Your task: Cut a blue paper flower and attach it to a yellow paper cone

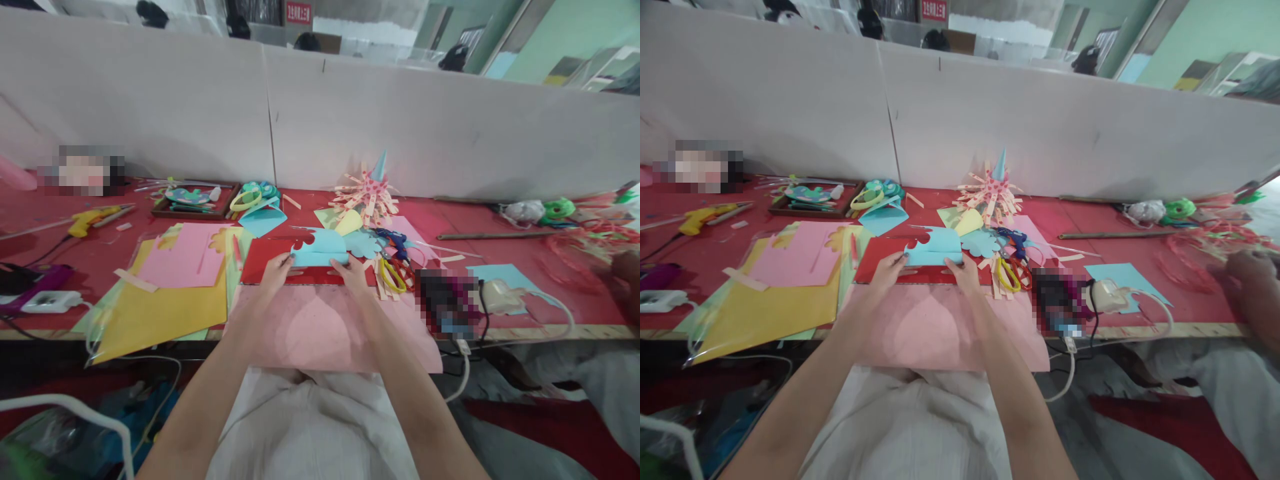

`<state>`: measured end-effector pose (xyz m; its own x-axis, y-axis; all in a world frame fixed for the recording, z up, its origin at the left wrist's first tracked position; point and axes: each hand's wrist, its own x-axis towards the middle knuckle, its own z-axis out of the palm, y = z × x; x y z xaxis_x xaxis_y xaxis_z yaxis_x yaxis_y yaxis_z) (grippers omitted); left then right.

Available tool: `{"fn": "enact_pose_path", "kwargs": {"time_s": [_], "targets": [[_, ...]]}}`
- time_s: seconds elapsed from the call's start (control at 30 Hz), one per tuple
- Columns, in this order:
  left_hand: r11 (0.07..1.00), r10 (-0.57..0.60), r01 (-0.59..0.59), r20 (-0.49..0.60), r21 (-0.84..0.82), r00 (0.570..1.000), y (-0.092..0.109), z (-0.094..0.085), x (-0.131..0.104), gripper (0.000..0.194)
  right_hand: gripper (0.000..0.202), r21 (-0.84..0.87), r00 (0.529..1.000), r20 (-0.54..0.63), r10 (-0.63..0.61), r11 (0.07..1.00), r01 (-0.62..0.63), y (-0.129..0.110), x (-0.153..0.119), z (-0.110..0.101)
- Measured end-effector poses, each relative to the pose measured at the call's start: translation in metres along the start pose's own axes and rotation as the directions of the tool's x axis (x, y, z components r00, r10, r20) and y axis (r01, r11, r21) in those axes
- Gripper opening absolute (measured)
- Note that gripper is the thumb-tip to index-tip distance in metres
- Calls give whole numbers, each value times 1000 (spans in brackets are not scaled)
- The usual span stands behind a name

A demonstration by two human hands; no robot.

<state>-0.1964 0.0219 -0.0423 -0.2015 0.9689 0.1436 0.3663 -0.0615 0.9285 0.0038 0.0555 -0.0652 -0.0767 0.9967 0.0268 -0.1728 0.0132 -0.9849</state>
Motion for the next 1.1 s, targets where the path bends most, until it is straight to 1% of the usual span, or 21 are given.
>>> {"fn": "enact_pose_path", "kwargs": {"time_s": [0.1, 0.23, 0.3, 0.4, 0.47, 0.53, 0.6, 0.67, 0.73, 0.8, 0.83, 0.87, 0.97, 1.1], "targets": [[1000, 0, -1, -32, -14, 999, 9, 0, -3, 25, 31, -2, 1000, -6, -1, 1000, 0, -2, -1, 1], [998, -43, 40, -50, -51, 998, 21, 0, -7, 24, 32, -33, 1000, -7, -9, 999, 8, 0, -1, 1], [995, -65, 61, -58, -76, 996, 23, 2, -8, 23, 32, -33, 1000, -8, -9, 999, 8, 0, -1, 2], [989, -93, 88, -45, -119, 995, 21, 4, -8, 23, 34, -3, 999, -29, -16, 1000, 16, -4, -3, 4], [985, -104, 99, -29, -144, 994, 17, 5, -8, 23, 43, 47, 999, -51, -21, 999, 23, -8, -5, 6], [984, -96, 90, -32, -155, 995, 14, 5, -8, 22, 58, 124, 998, -56, 4, 992, 3, -12, -7, 8], [985, -79, 70, -53, -157, 995, 14, 6, -9, 22, 66, 203, 998, -11, 54, 978, -51, -14, -7, 12], [987, -52, 40, -72, -157, 996, 18, 9, -9, 22, 61, 250, 995, 59, 85, 963, -97, -13, -7, 19], [991, -2, -11, -93, -137, 996, 26, 16, -9, 23, 54, 258, 990, 113, 84, 960, -111, -12, -7, 28], [997, 63, -69, -127, -47, 990, 34, 24, -10, 23, 50, 254, 991, 120, 66, 963, -95, -11, -9, 40], [996, 86, -85, -167, 14, 982, 37, 27, -11, 23, 48, 252, 991, 121, 60, 964, -89, -10, -11, 45], [994, 100, -91, -179, 60, 979, 38, 31, -12, 24, 43, 256, 991, 126, 51, 963, -82, -9, -13, 50], [992, 93, -75, -177, 105, 980, 37, 37, -13, 25, 32, 286, 993, 118, 18, 957, -51, -5, -17, 58], [993, 95, -84, -149, 79, 984, 26, 38, -11, 26, 31, 274, 999, 35, 15, 961, -24, 3, -15, 58]]}}
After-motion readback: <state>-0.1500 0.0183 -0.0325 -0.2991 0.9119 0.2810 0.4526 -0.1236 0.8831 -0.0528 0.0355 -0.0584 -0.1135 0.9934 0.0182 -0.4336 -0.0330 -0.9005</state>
